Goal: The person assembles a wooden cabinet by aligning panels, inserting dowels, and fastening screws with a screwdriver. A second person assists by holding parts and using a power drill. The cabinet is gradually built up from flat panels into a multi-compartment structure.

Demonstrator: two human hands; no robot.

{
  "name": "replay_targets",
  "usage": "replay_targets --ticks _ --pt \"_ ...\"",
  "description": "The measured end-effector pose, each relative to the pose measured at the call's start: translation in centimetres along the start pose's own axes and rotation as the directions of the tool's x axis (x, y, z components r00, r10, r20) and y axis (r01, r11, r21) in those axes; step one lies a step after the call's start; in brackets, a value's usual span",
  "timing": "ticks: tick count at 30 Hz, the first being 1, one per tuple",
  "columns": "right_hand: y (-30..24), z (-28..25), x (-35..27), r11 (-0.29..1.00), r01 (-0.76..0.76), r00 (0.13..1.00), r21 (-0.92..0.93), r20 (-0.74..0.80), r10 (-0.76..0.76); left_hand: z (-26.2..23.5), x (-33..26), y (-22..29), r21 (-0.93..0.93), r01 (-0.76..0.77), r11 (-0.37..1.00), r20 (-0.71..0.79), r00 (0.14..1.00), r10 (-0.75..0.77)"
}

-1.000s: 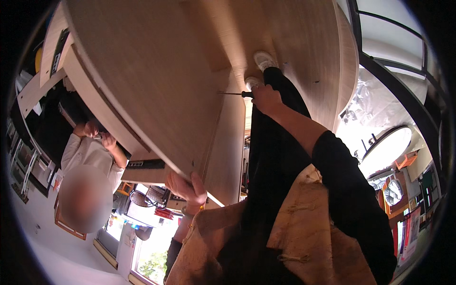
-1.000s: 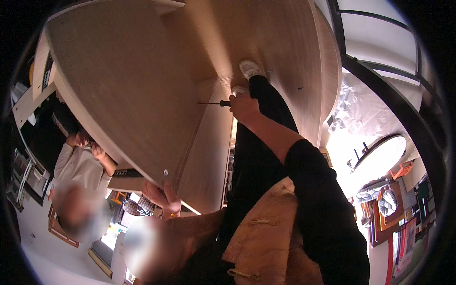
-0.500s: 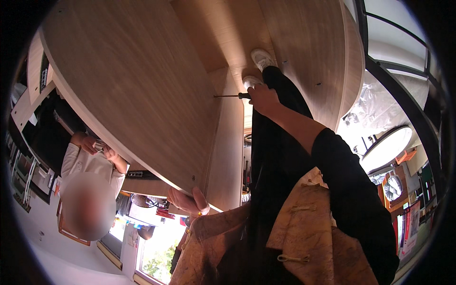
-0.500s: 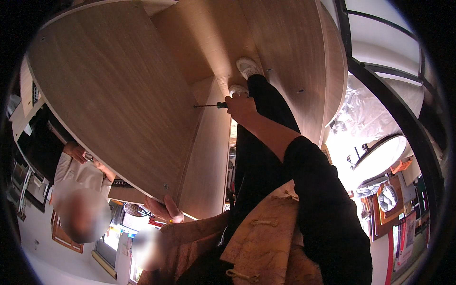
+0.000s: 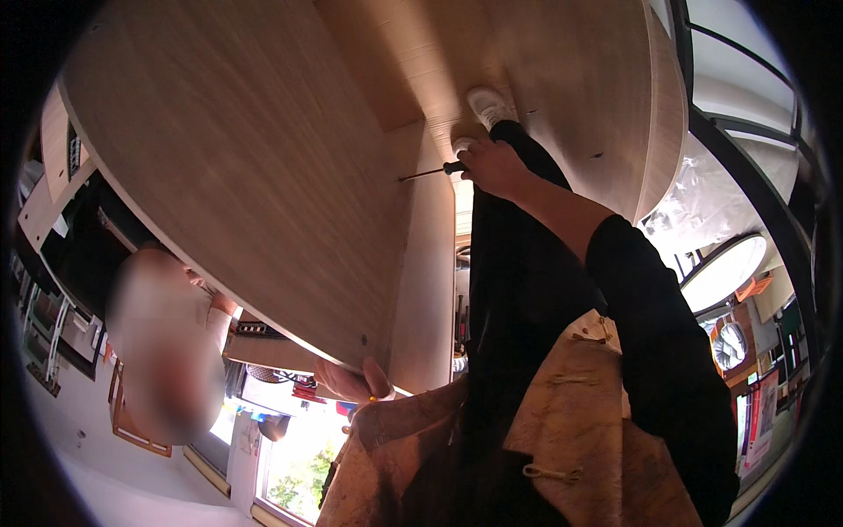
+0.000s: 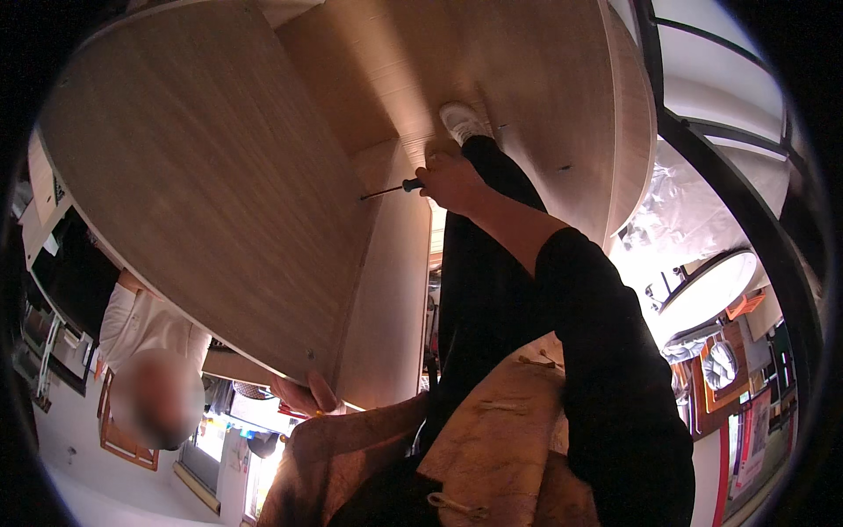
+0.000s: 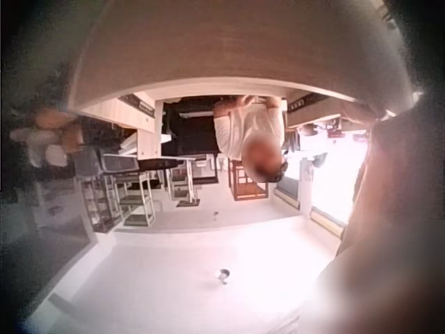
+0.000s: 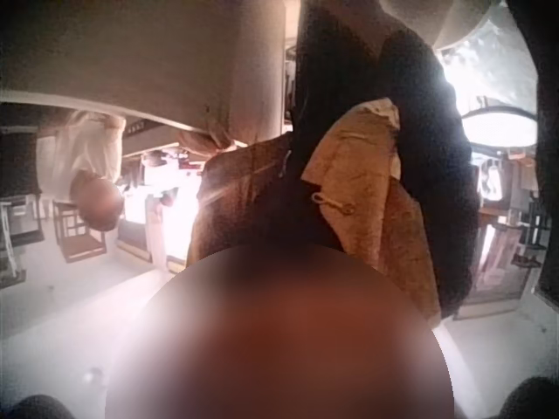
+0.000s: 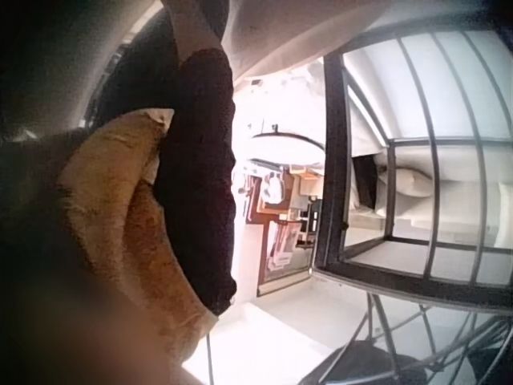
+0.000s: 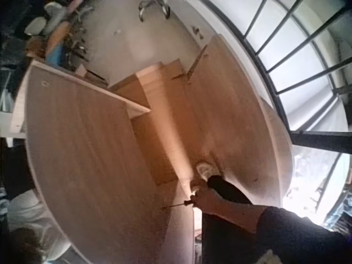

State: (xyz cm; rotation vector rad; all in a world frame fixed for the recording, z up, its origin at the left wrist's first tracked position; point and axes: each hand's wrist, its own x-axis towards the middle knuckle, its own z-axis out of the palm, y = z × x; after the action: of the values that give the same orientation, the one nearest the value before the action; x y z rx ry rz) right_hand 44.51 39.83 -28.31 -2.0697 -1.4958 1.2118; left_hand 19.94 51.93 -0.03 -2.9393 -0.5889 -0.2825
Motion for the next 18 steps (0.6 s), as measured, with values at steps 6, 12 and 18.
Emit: replay_targets --ticks 6,12,18 --pt "-0.9 1.0 0.6 0.982 -0.158 0.965 -0.105 0.196 0.176 0.2 -0.3 -0.7 0.007 -0.07 0.998 -0.008 0.998 0.07" --pt "1.7 1.3 2.6 0.997 -0.032 0.962 -0.069 0.269 0.049 0.6 -0.6 -0.4 0.036 -0.021 0.999 -0.07 0.997 0.023" --pt "1.9 2.2 2.3 0.993 -0.069 0.964 -0.093 0.249 0.09 0.1 -0.5 -0.2 -0.279 0.273 0.921 0.054 0.962 -0.269"
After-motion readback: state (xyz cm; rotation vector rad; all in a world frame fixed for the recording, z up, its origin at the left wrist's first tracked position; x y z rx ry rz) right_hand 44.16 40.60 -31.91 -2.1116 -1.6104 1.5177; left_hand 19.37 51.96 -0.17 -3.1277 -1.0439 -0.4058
